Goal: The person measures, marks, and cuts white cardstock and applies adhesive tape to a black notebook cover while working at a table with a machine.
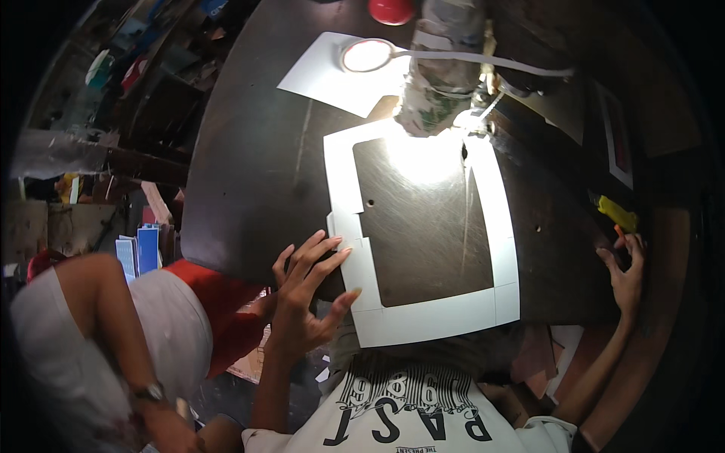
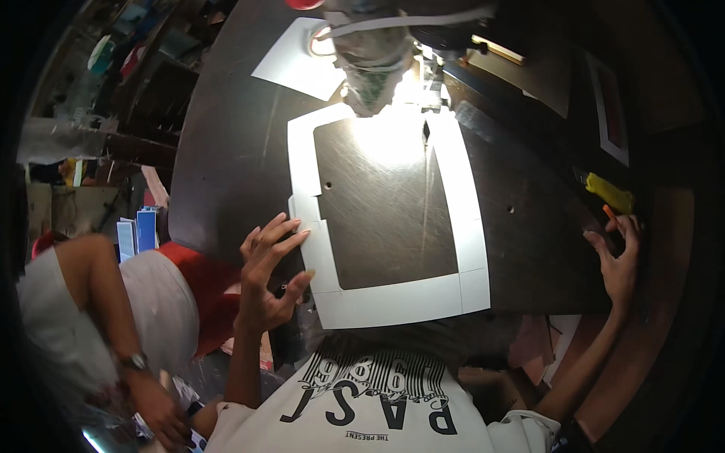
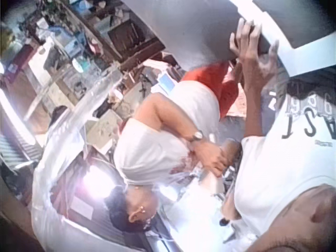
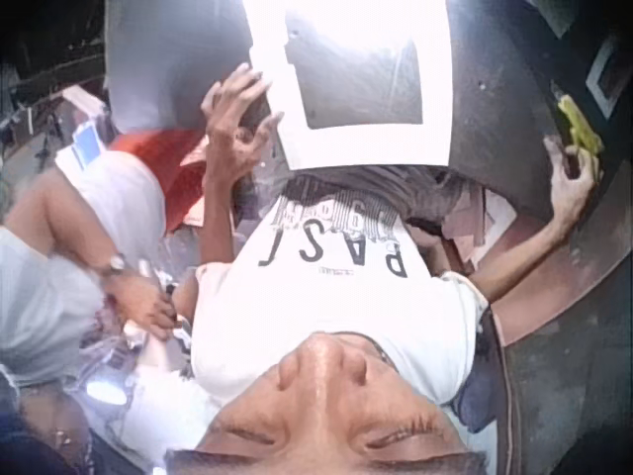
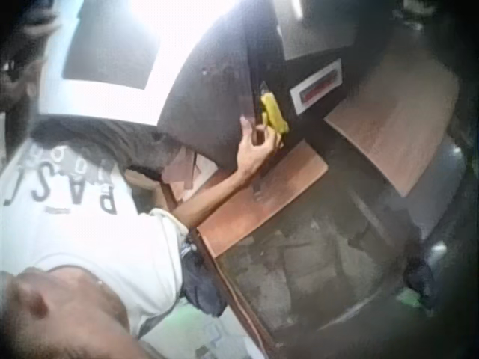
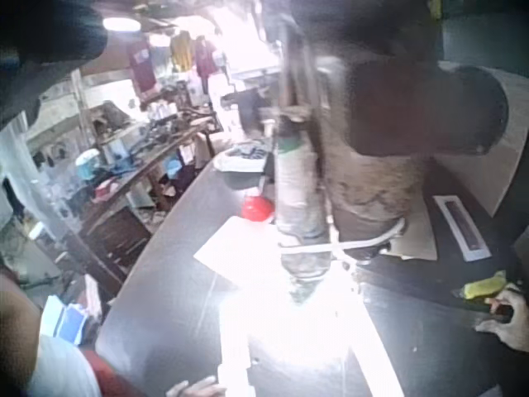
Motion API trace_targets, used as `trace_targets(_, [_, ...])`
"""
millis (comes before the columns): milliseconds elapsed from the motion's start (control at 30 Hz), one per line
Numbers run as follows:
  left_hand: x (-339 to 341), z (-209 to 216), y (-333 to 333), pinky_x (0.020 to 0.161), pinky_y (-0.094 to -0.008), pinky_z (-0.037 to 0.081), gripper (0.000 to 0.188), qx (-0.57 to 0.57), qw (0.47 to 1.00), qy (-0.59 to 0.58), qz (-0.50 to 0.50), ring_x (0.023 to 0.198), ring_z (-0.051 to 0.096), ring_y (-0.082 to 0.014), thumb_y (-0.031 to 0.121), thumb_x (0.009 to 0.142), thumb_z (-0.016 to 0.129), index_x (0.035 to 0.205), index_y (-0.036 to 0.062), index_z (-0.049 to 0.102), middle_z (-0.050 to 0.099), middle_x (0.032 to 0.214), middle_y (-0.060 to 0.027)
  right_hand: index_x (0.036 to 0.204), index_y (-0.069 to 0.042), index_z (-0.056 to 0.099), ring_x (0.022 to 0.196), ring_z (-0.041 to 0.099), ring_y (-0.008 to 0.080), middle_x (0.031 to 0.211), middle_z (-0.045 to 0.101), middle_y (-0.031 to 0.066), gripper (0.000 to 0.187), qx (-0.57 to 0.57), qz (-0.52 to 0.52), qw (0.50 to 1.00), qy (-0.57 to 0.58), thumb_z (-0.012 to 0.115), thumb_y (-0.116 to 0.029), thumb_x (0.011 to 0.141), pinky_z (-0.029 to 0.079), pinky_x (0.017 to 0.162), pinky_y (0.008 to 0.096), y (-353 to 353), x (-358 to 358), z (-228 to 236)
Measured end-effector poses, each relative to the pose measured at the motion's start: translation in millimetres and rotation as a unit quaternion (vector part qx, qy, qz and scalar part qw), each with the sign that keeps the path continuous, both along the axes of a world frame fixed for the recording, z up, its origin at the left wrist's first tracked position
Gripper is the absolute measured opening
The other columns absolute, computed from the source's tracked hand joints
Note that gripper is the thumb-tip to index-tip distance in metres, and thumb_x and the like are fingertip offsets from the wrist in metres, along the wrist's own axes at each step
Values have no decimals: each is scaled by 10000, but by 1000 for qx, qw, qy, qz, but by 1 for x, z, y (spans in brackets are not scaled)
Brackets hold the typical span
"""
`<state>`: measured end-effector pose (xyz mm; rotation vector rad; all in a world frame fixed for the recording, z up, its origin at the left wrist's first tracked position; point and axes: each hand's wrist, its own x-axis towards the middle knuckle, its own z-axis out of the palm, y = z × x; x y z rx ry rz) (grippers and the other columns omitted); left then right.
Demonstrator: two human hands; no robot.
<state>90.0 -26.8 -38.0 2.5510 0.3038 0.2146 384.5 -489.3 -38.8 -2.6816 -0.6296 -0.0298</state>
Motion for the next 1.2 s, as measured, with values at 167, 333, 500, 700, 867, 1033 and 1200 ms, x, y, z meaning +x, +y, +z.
trace_targets(167, [-2,-4,0,1173,-501,216,512,6,998,-36,60,1387,479,-282,325,774,852,1208,124,669,624,1364,-82,951,-16,571,774,452,115,803,454,7,196,125,-65,990,16,693,-167,979,388,751,278,-2,-6,-2])
trace_targets(333, [6,1,9,1187,-491,174,444,-31,999,-9,21,1407,447,-226,260,813,836,1213,169,667,622,1361,-28,779,-24,541,659,404,75,711,480,-14,241,121,6,991,-54,650,-86,985,327,650,256,-1,-30,25])
trace_targets(500, [12,-10,1,1130,-451,264,329,-18,995,-63,75,1311,543,-267,192,781,840,1077,130,711,685,1241,-56,670,-72,549,567,419,145,585,518,8,300,117,148,981,-40,833,-80,766,344,637,323,93,-54,30])
trace_targets(700, [14,-13,0,1116,-437,279,317,-7,993,-81,87,1281,557,-259,206,772,851,1044,128,708,691,1208,-50,611,-69,526,554,375,167,566,491,18,379,85,194,977,-38,889,-130,701,307,618,347,128,-55,27])
trace_targets(867, [20,-14,-4,1139,-444,224,348,-18,994,-68,79,1313,517,-228,213,774,859,1065,154,676,658,1234,-12,593,-81,530,570,375,167,537,485,13,399,45,191,980,-33,907,-163,694,306,612,350,124,-51,30])
trace_targets(1033, [21,-11,-8,1116,-461,281,371,11,993,-71,93,1288,541,-268,206,731,880,1035,125,683,667,1216,-47,583,-108,530,558,398,182,536,529,5,416,52,219,974,-34,929,-199,659,324,604,353,131,-44,21])
trace_targets(1200, [22,-12,-10,1116,-467,292,351,17,993,-66,98,1281,540,-287,192,731,874,1018,129,681,669,1194,-55,578,-93,553,515,454,168,540,581,28,430,28,190,981,-4,933,-265,683,333,638,345,127,-42,25])
